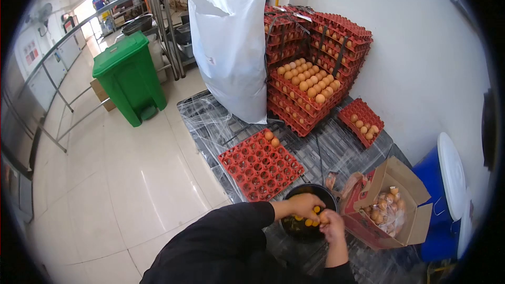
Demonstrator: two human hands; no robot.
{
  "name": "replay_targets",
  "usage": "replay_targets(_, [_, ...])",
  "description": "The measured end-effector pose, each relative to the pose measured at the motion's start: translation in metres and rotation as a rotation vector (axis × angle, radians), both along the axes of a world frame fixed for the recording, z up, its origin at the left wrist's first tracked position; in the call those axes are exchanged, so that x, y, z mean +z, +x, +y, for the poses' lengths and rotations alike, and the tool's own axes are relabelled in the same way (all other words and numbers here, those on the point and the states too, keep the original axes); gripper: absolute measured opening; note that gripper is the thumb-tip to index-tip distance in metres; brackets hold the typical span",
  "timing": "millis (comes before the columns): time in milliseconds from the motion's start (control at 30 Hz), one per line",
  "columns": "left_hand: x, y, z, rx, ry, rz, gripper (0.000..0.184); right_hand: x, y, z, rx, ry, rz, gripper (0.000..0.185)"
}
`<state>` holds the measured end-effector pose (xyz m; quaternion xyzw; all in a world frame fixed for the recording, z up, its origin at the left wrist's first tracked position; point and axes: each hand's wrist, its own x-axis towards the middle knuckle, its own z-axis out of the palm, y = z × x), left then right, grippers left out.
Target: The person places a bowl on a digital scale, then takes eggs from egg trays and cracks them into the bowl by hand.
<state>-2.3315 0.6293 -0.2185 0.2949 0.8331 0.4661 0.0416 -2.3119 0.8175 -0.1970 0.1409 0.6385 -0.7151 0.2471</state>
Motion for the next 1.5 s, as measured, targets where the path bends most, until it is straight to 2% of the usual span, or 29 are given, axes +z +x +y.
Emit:
replay_targets(33, [0.008, -0.003, -0.01, 0.073, 0.025, 0.015, 0.054, 0.026, 0.0, 0.003, 0.009, 0.012, 0.186, 0.018])
replay_targets(67, [0.014, -0.005, -0.021, 0.191, 0.023, 0.026, 0.052, 0.037, -0.005, 0.013, -0.109, 0.029, 0.323, 0.02])
replay_targets(100, [0.005, -0.016, -0.03, 0.277, -0.032, -0.026, 0.049, 0.052, -0.013, 0.026, -0.244, 0.043, 0.437, 0.02])
replay_targets(133, [-0.014, -0.028, -0.041, 0.443, -0.096, -0.021, 0.046, 0.07, -0.023, 0.041, -0.307, 0.117, 0.628, 0.029])
replay_targets(167, [-0.025, -0.036, -0.056, 0.614, -0.18, 0.142, 0.041, 0.084, -0.035, 0.06, -0.4, 0.292, 0.752, 0.04])
replay_targets(200, [-0.037, -0.046, -0.074, 0.674, 0.006, 0.075, 0.038, 0.084, -0.053, 0.089, -0.447, 0.351, 0.851, 0.044])
replay_targets(233, [-0.036, -0.051, -0.091, 0.801, -0.102, 0.03, 0.034, 0.088, -0.07, 0.107, -0.521, 0.577, 0.929, 0.044])
replay_targets(300, [-0.039, -0.054, -0.119, 0.99, -0.084, 0.057, 0.033, 0.093, -0.093, 0.126, -0.369, 0.853, 0.939, 0.047])
replay_targets(333, [-0.05, -0.061, -0.134, 1.041, -0.158, 0.021, 0.033, 0.084, -0.097, 0.141, -0.299, 0.945, 0.9, 0.049])
replay_targets(367, [-0.053, -0.065, -0.143, 1.048, -0.123, -0.1, 0.038, 0.081, -0.087, 0.147, -0.285, 1.071, 0.89, 0.049])
replay_targets(433, [-0.074, -0.075, -0.153, 1.104, -0.387, -0.027, 0.048, 0.08, -0.075, 0.142, -0.253, 1.304, 0.887, 0.049])
replay_targets(467, [-0.082, -0.08, -0.155, 1.112, -0.403, -0.014, 0.051, 0.076, -0.063, 0.143, -0.2, 1.249, 0.968, 0.047])
replay_targets(567, [-0.098, -0.098, -0.157, 1.149, -0.466, -0.02, 0.058, 0.056, -0.022, 0.138, -0.388, 0.913, 0.723, 0.044])
replay_targets(667, [-0.092, -0.126, -0.161, 1.134, -0.493, -0.148, 0.061, 0.04, 0.01, 0.153, -0.461, 0.822, 0.607, 0.04])
replay_targets(733, [-0.103, -0.149, -0.17, 1.025, -0.528, -0.257, 0.061, 0.043, 0.024, 0.156, -0.485, 0.871, 0.645, 0.038])
replay_targets(833, [-0.114, -0.167, -0.169, 1.055, -0.635, -0.248, 0.048, 0.06, 0.04, 0.151, -0.498, 0.966, 0.629, 0.036])
replay_targets(900, [-0.191, -0.205, -0.198, 1.207, -0.491, -0.346, 0.033, 0.062, 0.044, 0.145, -0.491, 1.011, 0.6, 0.035])
replay_targets(933, [-0.225, -0.219, -0.218, 1.111, -0.666, -0.12, 0.031, 0.061, 0.043, 0.144, -0.486, 1.023, 0.59, 0.035])
replay_targets(1000, [-0.139, -0.187, -0.178, 1.104, -0.661, -0.095, 0.031, 0.057, 0.041, 0.133, -0.493, 0.968, 0.575, 0.035])
replay_targets(1033, [-0.151, -0.196, -0.186, 1.143, -0.65, -0.111, 0.033, 0.055, 0.037, 0.122, -0.505, 0.899, 0.571, 0.034])
replay_targets(1067, [-0.14, -0.191, -0.18, 1.13, -0.648, -0.055, 0.032, 0.052, 0.034, 0.111, -0.514, 0.828, 0.568, 0.034])
replay_targets(1200, [-0.083, -0.175, -0.16, 0.977, -0.593, 0.045, 0.031, 0.038, 0.025, 0.059, -0.285, 0.924, 0.739, 0.037])
replay_targets(1267, [-0.091, -0.175, -0.159, 0.937, -0.668, 0.147, 0.033, 0.03, 0.02, 0.035, -0.1, 0.935, 0.76, 0.038])
replay_targets(1300, [-0.088, -0.177, -0.159, 0.927, -0.701, 0.205, 0.034, 0.028, 0.018, 0.024, -0.073, 0.859, 0.776, 0.038])
replay_targets(1433, [-0.096, -0.185, -0.162, 0.699, -1.107, -0.062, 0.032, 0.036, 0.017, 0.005, -0.031, 0.765, 0.813, 0.037])
replay_targets(1467, [-0.12, -0.192, -0.174, 0.674, -1.146, 0.018, 0.026, 0.036, 0.018, 0.007, -0.034, 0.776, 0.818, 0.037])
replay_targets(1500, [-0.123, -0.194, -0.177, 0.706, -1.13, 0.008, 0.026, 0.037, 0.019, 0.011, -0.041, 0.79, 0.823, 0.037])
